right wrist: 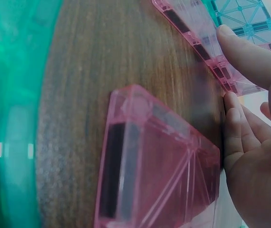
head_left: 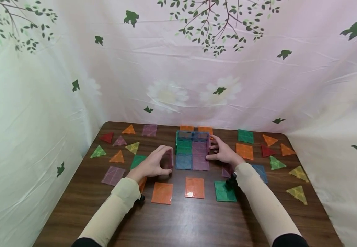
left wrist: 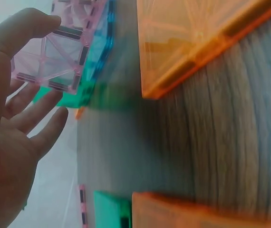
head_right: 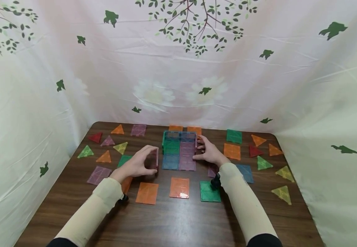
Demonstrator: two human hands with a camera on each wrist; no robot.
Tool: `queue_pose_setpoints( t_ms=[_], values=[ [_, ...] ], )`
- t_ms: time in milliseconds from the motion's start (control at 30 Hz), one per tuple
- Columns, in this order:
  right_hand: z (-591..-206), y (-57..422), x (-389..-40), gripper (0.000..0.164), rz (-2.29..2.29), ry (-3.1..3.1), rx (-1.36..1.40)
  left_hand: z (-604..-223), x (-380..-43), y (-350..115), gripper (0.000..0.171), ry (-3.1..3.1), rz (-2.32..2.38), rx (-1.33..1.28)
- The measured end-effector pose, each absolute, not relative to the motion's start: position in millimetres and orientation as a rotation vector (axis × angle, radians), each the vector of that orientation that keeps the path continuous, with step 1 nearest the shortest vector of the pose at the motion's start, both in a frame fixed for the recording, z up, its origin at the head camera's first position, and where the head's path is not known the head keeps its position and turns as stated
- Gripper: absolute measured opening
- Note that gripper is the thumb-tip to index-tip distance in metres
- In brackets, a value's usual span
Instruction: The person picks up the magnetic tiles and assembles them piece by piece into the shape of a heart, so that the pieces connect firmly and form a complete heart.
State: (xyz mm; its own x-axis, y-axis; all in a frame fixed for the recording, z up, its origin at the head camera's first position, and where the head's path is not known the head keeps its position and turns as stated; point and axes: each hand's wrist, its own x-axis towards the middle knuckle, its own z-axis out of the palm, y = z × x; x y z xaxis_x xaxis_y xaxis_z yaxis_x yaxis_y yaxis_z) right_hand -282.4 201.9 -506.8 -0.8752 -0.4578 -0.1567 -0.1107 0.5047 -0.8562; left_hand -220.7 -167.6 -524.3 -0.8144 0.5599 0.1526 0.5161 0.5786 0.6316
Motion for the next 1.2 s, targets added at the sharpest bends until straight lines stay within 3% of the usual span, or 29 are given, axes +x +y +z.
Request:
queue_pose_setpoints(
  t_ms=[233,467,1200],
  values=[
    [-512,201,-286,0.104,-1.333,2.388,-0.471,-529,-222,-154,0.091,2.738,1.115,0.932],
    [-552,210,-305,0.111,-1.313,2.436,-0.464,-537,-223,-148,0.090,2.707,1.212,0.873],
    [-550,212,-301,0.112,-1.303,2.450,-0.449,-548,-224,-146,0.084,2.656,1.329,0.779]
  ],
)
